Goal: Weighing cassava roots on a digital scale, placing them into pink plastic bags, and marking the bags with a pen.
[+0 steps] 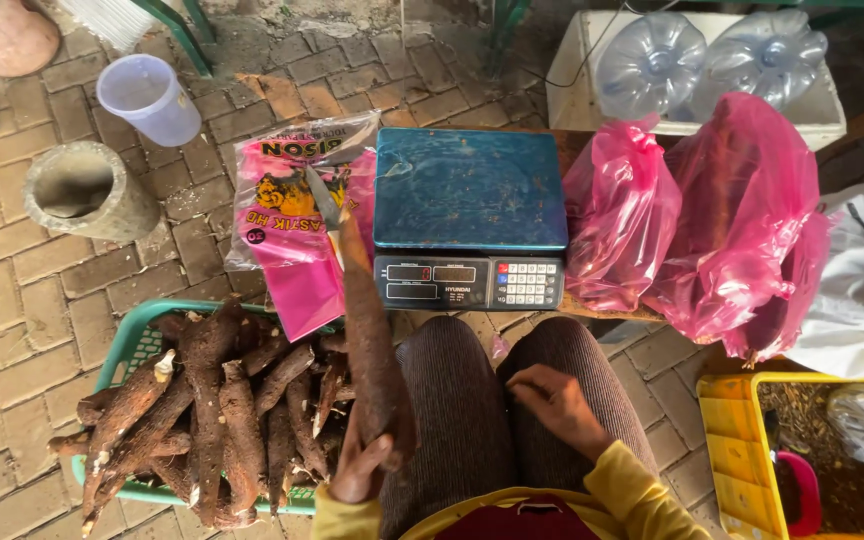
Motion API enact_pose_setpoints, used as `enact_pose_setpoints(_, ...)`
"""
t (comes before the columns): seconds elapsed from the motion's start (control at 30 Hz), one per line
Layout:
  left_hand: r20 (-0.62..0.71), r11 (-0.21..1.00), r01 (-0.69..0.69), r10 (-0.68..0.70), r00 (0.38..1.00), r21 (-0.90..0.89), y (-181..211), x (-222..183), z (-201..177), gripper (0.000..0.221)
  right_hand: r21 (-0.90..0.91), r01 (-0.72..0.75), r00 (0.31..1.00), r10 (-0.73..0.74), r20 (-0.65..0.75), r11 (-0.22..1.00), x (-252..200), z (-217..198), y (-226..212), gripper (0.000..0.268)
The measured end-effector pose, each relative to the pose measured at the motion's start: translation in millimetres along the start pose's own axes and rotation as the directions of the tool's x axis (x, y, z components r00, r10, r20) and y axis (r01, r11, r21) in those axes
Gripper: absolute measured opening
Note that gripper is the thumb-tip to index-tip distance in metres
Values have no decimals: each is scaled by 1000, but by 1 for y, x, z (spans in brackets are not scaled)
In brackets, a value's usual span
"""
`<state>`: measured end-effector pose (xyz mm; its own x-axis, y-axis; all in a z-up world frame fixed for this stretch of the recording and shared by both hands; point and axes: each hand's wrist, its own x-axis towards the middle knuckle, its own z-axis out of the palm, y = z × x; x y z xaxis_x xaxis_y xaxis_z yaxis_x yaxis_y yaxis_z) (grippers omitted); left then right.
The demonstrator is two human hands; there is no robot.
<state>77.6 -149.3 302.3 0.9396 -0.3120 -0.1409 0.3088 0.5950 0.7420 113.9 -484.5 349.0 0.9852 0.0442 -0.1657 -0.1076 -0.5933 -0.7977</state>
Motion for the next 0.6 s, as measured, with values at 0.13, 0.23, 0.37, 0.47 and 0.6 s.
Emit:
enact_pose_setpoints(0.13,18,981,-146,144,989,128,18,35,57,109,291,380,886,-436,159,878,0,4,-81,43)
enact_pose_setpoints(0.23,85,954,-246,235,968,169,18,52,93,106,427,486,793,-590,153,763,1,4,-114,78)
enact_pose_setpoints(0.37,233,934,-286,235,944,213,13,63,111,95,512,158,965,-243,102,844,5,4,-106,93)
enact_pose_setpoints(0.47,362,941,-253,161,918,223,13,66,114,88,709,43,988,-135,74,704,-1,3,-73,91)
enact_pose_setpoints(0.6,381,930,-250,134,915,272,-7,60,97,82,711,24,989,-120,84,703,-6,-2,-65,89)
